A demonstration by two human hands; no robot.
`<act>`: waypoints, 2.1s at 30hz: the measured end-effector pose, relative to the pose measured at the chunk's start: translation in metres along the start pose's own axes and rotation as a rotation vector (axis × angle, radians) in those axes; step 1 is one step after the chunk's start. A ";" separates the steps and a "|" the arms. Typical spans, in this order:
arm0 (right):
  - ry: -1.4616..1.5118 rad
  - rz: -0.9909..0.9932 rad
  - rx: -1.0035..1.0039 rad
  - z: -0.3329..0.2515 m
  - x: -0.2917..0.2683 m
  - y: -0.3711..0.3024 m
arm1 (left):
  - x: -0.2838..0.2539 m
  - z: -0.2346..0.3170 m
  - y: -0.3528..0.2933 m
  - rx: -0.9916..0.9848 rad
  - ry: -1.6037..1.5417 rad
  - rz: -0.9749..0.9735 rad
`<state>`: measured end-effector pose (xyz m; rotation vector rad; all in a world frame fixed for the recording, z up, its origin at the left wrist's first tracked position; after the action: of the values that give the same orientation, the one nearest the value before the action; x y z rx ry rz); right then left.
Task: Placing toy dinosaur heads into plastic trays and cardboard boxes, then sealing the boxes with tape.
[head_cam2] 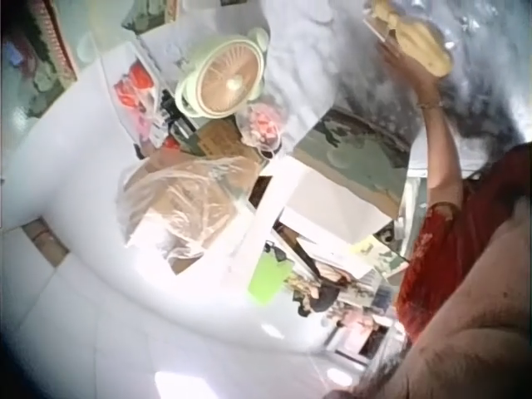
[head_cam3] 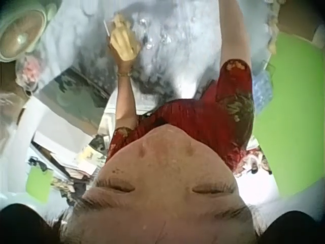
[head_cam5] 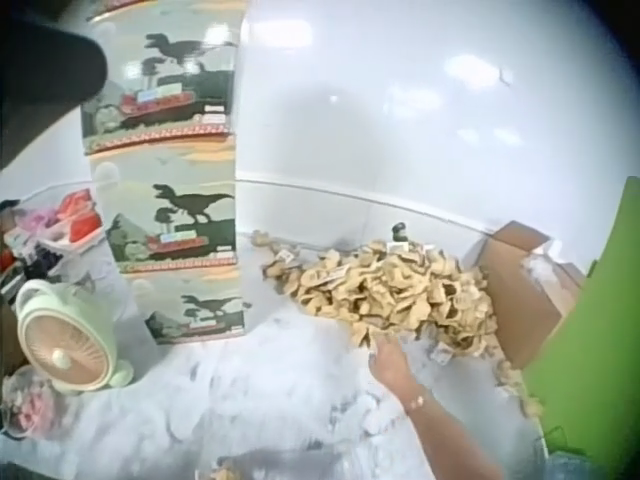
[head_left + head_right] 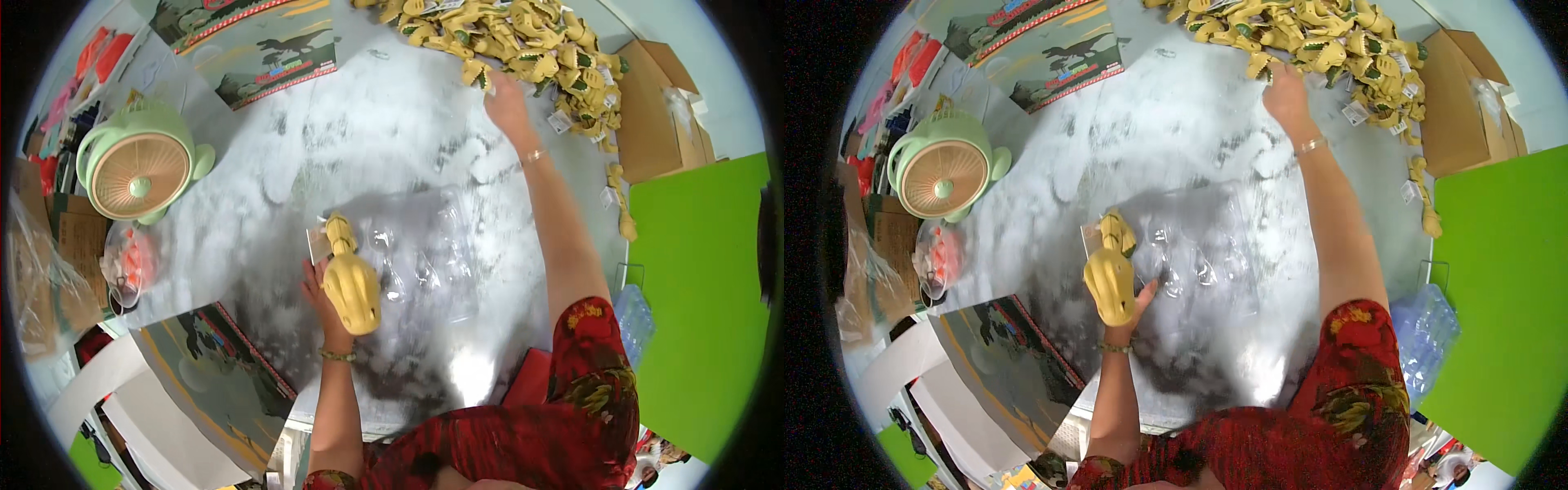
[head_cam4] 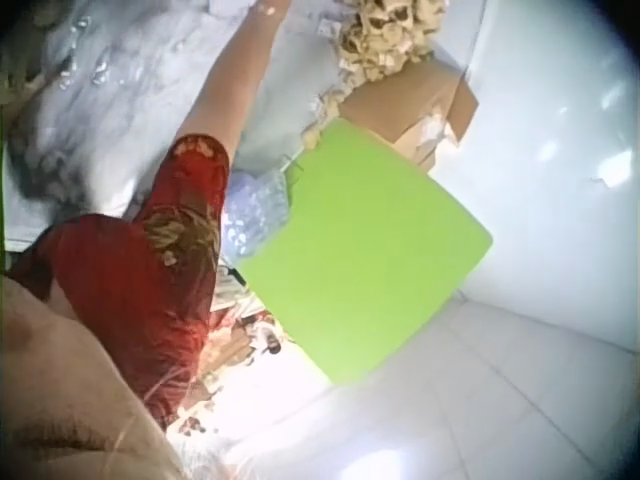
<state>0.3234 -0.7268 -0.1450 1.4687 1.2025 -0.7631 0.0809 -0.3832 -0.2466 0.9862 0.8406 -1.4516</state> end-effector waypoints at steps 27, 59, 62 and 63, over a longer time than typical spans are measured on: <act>1.330 0.031 0.212 -0.031 -0.104 -0.110 | -0.061 0.019 -0.026 -0.061 -0.809 0.151; 1.450 -0.763 0.239 -0.140 -0.110 -0.229 | -0.064 0.135 0.003 0.337 -0.955 -0.106; 1.251 -0.735 0.368 -0.129 -0.114 -0.226 | -0.082 0.141 -0.005 0.264 -0.862 -0.065; 1.254 -0.736 0.369 -0.133 -0.109 -0.227 | -0.080 0.142 -0.011 0.117 -0.854 -0.199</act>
<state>0.0591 -0.6409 -0.0842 1.8632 2.7671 -0.4820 0.0552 -0.4802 -0.1177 0.2844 0.2243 -1.8860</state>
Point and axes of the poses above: each hand's wrist, its own y-axis towards the middle knuckle, its own x-axis out of the palm, z = x × y, the point moved 4 cm from there along y, towards the middle knuckle, and after that the axes turned 12 degrees about -z, right-handed, at the moved point
